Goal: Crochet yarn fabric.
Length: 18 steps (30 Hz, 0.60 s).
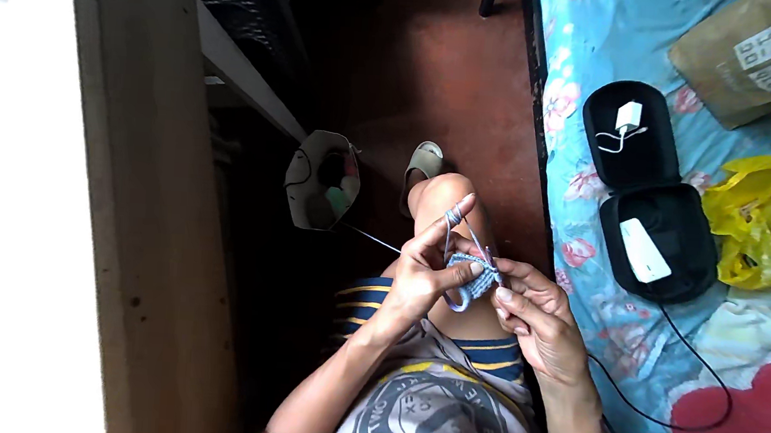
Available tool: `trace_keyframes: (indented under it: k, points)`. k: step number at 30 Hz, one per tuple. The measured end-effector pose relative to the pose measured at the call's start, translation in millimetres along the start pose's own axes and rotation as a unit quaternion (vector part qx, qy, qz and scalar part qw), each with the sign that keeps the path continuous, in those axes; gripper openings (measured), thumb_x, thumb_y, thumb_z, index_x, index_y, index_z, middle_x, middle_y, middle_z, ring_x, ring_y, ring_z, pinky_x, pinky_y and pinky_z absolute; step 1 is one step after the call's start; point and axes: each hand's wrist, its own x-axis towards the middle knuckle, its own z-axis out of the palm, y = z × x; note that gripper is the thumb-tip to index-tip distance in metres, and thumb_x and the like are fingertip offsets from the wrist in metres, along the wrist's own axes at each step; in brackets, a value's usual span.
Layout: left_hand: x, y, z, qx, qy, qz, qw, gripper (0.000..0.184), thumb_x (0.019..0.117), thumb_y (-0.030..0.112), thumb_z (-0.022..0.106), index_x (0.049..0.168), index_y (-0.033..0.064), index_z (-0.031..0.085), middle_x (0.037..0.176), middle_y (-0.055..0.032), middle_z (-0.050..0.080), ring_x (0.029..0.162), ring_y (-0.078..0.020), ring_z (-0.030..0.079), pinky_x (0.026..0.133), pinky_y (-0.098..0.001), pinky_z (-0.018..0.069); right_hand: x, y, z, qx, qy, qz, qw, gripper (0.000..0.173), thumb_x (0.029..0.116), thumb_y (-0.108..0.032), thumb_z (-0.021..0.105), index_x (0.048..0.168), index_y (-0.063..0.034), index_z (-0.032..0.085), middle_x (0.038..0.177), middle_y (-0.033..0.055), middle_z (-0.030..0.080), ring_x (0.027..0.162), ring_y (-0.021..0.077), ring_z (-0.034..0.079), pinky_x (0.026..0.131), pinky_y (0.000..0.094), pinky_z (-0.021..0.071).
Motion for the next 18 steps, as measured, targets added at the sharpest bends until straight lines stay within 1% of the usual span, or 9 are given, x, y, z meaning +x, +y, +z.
trace_keyframes:
  k: [4, 9, 11, 13, 14, 15, 16, 17, 18]
  points:
    - [-1.0, -0.7, 4.9, -0.007, 0.017, -0.010, 1.000, 0.076, 0.0859, -0.012, 0.066, 0.155, 0.0057, 0.041, 0.090, -0.0062, 0.075, 0.079, -0.0109, 0.072, 0.079, -0.0270, 0.0602, -1.3, 0.4, 1.5, -0.050, 0.011, -0.020, 0.998, 0.029, 0.0962, 0.003, 0.055, 0.122, 0.0011, 0.067, 0.086, -0.0012, 0.071, 0.059, -0.0054, 0.050, 0.049, 0.0105, 0.0366]
    - [-1.2, -1.4, 6.6, -0.004, 0.026, -0.014, 1.000, 0.076, 0.0854, -0.012, 0.066, 0.155, 0.0042, 0.040, 0.088, -0.0046, 0.075, 0.077, -0.0093, 0.071, 0.078, -0.0259, 0.0599, -2.9, 4.7, 1.1, -0.160, 0.021, -0.088, 0.983, 0.029, 0.0953, 0.003, 0.054, 0.122, 0.0032, 0.066, 0.087, -0.0044, 0.070, 0.064, -0.0045, 0.054, 0.055, 0.0116, 0.0422]
    - [-2.1, -1.7, 7.2, 0.012, 0.024, -0.010, 1.000, 0.078, 0.0849, -0.011, 0.067, 0.156, 0.0033, 0.038, 0.086, -0.0043, 0.074, 0.077, -0.0091, 0.071, 0.078, -0.0258, 0.0597, -4.2, 5.9, 5.0, -0.243, 0.040, -0.133, 0.960, 0.028, 0.0953, 0.003, 0.055, 0.121, 0.0060, 0.065, 0.087, -0.0046, 0.069, 0.068, -0.0049, 0.056, 0.060, 0.0113, 0.0463]
    - [-3.9, -2.4, 8.6, 0.052, 0.023, 0.009, 0.998, 0.077, 0.0859, -0.010, 0.067, 0.156, 0.0023, 0.038, 0.086, -0.0035, 0.074, 0.078, -0.0083, 0.070, 0.079, -0.0256, 0.0594, -6.0, 6.9, 9.9, -0.364, 0.070, -0.183, 0.911, 0.023, 0.0961, 0.001, 0.056, 0.115, 0.0093, 0.066, 0.090, 0.0010, 0.070, 0.074, -0.0054, 0.061, 0.067, 0.0098, 0.0513]
    - [-5.3, -4.3, 9.5, 0.086, 0.026, 0.035, 0.995, 0.075, 0.0864, -0.009, 0.067, 0.155, 0.0007, 0.038, 0.088, -0.0032, 0.074, 0.078, -0.0078, 0.070, 0.080, -0.0261, 0.0594, -6.8, 7.9, 11.3, -0.426, 0.087, -0.205, 0.877, 0.020, 0.0976, -0.002, 0.057, 0.111, 0.0089, 0.067, 0.091, 0.0047, 0.071, 0.076, -0.0051, 0.063, 0.070, 0.0095, 0.0524]
    - [-6.6, -8.2, 10.1, 0.130, 0.030, 0.080, 0.988, 0.071, 0.0870, -0.008, 0.067, 0.153, -0.0018, 0.041, 0.088, -0.0030, 0.074, 0.079, -0.0073, 0.070, 0.081, -0.0267, 0.0594, -7.1, 8.9, 12.8, -0.479, 0.104, -0.222, 0.843, 0.019, 0.0989, -0.004, 0.057, 0.108, 0.0072, 0.069, 0.090, 0.0075, 0.073, 0.075, -0.0034, 0.064, 0.069, 0.0106, 0.0524]
    - [-7.7, -14.6, 9.7, 0.184, 0.034, 0.144, 0.972, 0.065, 0.0874, -0.006, 0.067, 0.149, -0.0042, 0.046, 0.088, -0.0031, 0.074, 0.080, -0.0065, 0.069, 0.081, -0.0267, 0.0592, -7.1, 9.2, 14.6, -0.512, 0.116, -0.232, 0.819, 0.019, 0.0998, -0.006, 0.056, 0.106, 0.0058, 0.071, 0.088, 0.0092, 0.074, 0.074, -0.0012, 0.065, 0.068, 0.0120, 0.0523]
    - [-8.0, -22.2, 8.5, 0.232, 0.036, 0.214, 0.948, 0.055, 0.0885, -0.004, 0.068, 0.142, -0.0051, 0.053, 0.088, -0.0052, 0.073, 0.080, -0.0072, 0.069, 0.079, -0.0269, 0.0590, -6.9, 8.6, 17.0, -0.522, 0.122, -0.231, 0.812, 0.019, 0.0996, -0.006, 0.056, 0.105, 0.0053, 0.071, 0.087, 0.0093, 0.073, 0.072, -0.0001, 0.065, 0.067, 0.0129, 0.0521]
    - [-8.0, -29.1, 7.5, 0.263, 0.038, 0.272, 0.925, 0.044, 0.0899, -0.002, 0.068, 0.133, -0.0033, 0.059, 0.088, -0.0073, 0.073, 0.080, -0.0083, 0.069, 0.078, -0.0265, 0.0584, -6.6, 6.9, 19.5, -0.505, 0.120, -0.216, 0.827, 0.018, 0.0988, -0.005, 0.057, 0.105, 0.0054, 0.070, 0.085, 0.0076, 0.072, 0.071, -0.0005, 0.063, 0.066, 0.0127, 0.0516]
